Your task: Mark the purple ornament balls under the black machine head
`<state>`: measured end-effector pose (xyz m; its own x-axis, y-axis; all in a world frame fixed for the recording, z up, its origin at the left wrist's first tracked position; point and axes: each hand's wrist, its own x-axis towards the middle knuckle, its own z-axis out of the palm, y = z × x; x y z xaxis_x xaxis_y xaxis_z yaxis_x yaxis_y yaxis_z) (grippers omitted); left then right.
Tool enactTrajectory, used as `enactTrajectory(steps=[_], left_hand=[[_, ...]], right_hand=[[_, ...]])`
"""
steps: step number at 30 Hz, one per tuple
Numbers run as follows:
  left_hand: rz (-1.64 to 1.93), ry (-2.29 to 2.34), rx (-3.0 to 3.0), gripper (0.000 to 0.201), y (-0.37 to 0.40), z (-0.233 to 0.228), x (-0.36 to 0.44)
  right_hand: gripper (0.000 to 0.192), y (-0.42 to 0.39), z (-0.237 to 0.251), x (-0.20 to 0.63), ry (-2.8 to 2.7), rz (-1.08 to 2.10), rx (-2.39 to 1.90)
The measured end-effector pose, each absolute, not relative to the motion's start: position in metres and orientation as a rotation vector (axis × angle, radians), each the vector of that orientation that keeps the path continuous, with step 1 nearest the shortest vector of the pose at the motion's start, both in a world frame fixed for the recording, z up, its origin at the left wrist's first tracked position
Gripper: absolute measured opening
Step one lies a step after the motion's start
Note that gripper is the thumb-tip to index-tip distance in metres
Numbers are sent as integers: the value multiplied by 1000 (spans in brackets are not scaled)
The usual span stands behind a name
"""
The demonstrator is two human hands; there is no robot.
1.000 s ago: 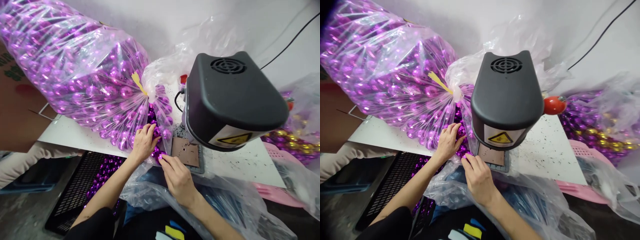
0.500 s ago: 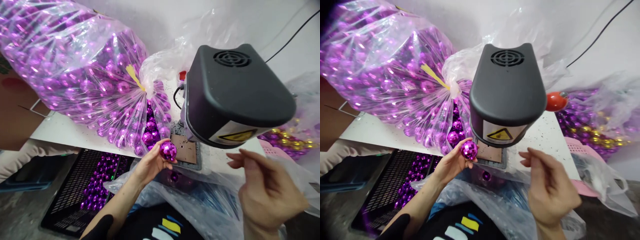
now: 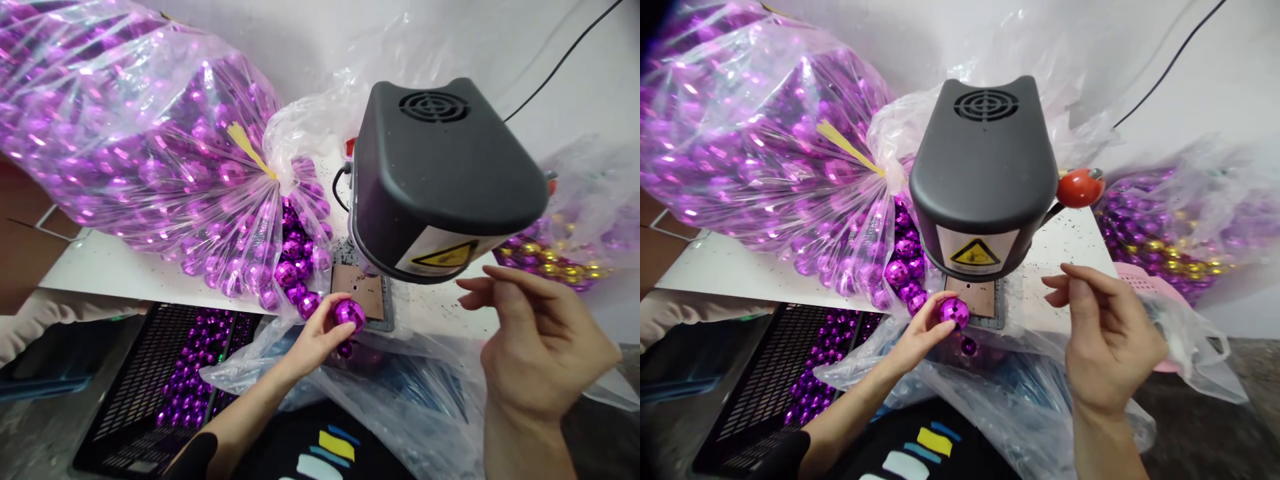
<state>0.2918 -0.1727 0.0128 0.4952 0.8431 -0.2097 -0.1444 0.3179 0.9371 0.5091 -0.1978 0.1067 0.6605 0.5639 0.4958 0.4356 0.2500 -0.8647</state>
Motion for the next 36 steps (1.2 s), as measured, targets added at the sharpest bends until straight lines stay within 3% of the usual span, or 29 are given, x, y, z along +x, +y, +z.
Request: enactTrajectory(steps=[4, 9, 16, 24, 36], left_hand=[[925, 1040, 1458, 58, -175, 6, 308], [1064, 1223, 1472, 48, -165, -2, 316], [1028, 1235, 1375, 48, -144, -12, 314], [1081, 1283, 1663, 37, -136, -11, 323], [1097, 1258, 2106, 44, -131, -25, 330]], right_hand=[[25, -193, 112, 512, -922, 122, -1368], [27, -194, 114, 510, -925, 136, -1376], [29, -202, 114, 514, -948, 174, -1432], [26, -203, 114, 517, -1052, 213, -1468], [26, -206, 103, 517, -1029, 326, -1503]])
